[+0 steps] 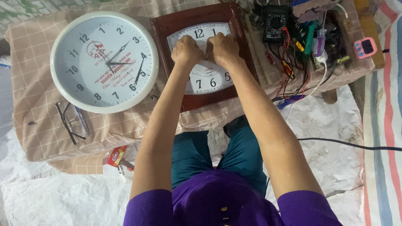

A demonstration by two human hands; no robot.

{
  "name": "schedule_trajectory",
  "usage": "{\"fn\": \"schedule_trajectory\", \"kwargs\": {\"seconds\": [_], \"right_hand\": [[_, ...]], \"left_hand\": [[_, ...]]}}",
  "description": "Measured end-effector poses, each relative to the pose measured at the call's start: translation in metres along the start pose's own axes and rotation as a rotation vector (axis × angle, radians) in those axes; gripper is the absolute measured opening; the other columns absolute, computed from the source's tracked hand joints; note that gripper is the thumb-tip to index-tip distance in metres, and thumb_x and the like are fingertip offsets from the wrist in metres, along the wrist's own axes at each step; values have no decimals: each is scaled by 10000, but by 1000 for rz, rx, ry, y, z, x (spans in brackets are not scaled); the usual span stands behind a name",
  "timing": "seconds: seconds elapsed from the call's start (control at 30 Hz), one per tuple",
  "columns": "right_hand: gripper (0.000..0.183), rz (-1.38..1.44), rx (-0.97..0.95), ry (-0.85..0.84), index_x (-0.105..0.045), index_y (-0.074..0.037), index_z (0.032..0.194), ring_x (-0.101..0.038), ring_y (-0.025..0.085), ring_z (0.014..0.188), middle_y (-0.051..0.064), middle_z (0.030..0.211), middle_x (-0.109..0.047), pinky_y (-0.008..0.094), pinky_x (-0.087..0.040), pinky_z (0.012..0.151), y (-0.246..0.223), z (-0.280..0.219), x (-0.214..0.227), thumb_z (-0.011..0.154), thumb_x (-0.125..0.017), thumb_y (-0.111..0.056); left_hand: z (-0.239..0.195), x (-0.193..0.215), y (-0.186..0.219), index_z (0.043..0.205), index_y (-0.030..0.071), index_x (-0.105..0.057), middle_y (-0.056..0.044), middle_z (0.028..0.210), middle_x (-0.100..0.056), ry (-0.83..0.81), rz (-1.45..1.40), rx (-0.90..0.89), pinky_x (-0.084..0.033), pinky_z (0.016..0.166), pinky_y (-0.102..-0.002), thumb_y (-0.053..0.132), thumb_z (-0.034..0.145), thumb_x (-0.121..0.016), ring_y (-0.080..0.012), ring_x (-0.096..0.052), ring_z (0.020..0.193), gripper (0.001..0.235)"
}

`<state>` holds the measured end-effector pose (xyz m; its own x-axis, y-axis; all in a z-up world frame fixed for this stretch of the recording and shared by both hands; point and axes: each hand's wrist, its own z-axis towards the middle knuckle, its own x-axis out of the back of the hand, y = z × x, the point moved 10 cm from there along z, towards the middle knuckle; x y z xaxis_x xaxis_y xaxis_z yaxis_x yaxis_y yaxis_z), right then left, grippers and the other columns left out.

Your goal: The person uses a screwdriver to work on the back of a round clock, then flips it over to reveal the face. They then pick up a square clock, remove its hands, and place them on the table. Finally, they pick up the hands again and reattach them to the square clock.

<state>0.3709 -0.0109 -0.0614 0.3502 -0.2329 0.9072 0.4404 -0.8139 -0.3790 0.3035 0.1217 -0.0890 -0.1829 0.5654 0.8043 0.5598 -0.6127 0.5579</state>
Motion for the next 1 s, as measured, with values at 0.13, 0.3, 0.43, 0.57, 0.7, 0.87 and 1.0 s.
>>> {"fn": "schedule_trajectory", "kwargs": {"seconds": [0.13, 0.3, 0.43, 0.57, 0.7, 0.87, 1.0], "right_hand": [[181, -35, -1, -19, -677, -164, 750, -656, 201, 664, 28, 742, -702, 435, -531, 652, -5, -7, 3, 924, -680, -113], [322, 93, -20, 29, -663, -28, 1069, -660, 209, 675, 88, 840, -666, 335, -570, 545, 18, 6, -10, 1086, -522, -317], [218, 45, -70, -79, -766, -126, 1010, -749, 224, 800, 81, 1071, -777, 409, -629, 793, 2, -3, 3, 994, -576, -22], [331, -13, -164, -196, -680, -168, 1133, -708, 222, 936, 55, 1105, -708, 408, -569, 868, 0, -1, 2, 900, -623, 60], [257, -119, -32, -186, -686, -143, 811, -660, 219, 704, 44, 763, -691, 415, -536, 703, -10, 16, -4, 921, -600, 73], [167, -160, 119, -169, -705, -153, 842, -701, 242, 775, 52, 840, -738, 484, -522, 751, -28, 27, -8, 920, -685, -6], [573, 47, -55, -345, -695, -210, 1286, -711, 249, 963, 82, 1211, -714, 396, -585, 911, -21, 14, -2, 850, -606, 152]], "left_hand": [[6, -3, -2, 890, 94, -751, -110, 947, -749, -37, -19, 16, -570, 778, -426, 111, 777, -724, -277, -735, 830, 117], [11, -3, -1, 1028, 100, -725, -134, 1014, -736, -78, 15, 32, -565, 826, -418, 140, 781, -735, -290, -732, 898, 251], [12, -7, -9, 980, 168, -744, -35, 954, -748, -99, 35, 78, -575, 737, -358, 241, 753, -849, -182, -724, 816, 261], [5, 0, -4, 903, 198, -778, -24, 929, -757, -141, 23, 84, -577, 716, -333, 224, 695, -877, -169, -727, 793, 231], [7, -4, -6, 840, 202, -772, -19, 855, -749, -83, 20, 37, -583, 687, -345, 204, 682, -851, -182, -714, 746, 177], [-4, 8, -1, 809, 171, -794, 9, 729, -727, -81, -8, 17, -541, 590, -333, 354, 708, -885, -146, -656, 613, 229], [-5, 6, -2, 744, 188, -755, 17, 716, -698, -99, -5, 42, -534, 592, -311, 312, 759, -814, -141, -651, 625, 138]]}}
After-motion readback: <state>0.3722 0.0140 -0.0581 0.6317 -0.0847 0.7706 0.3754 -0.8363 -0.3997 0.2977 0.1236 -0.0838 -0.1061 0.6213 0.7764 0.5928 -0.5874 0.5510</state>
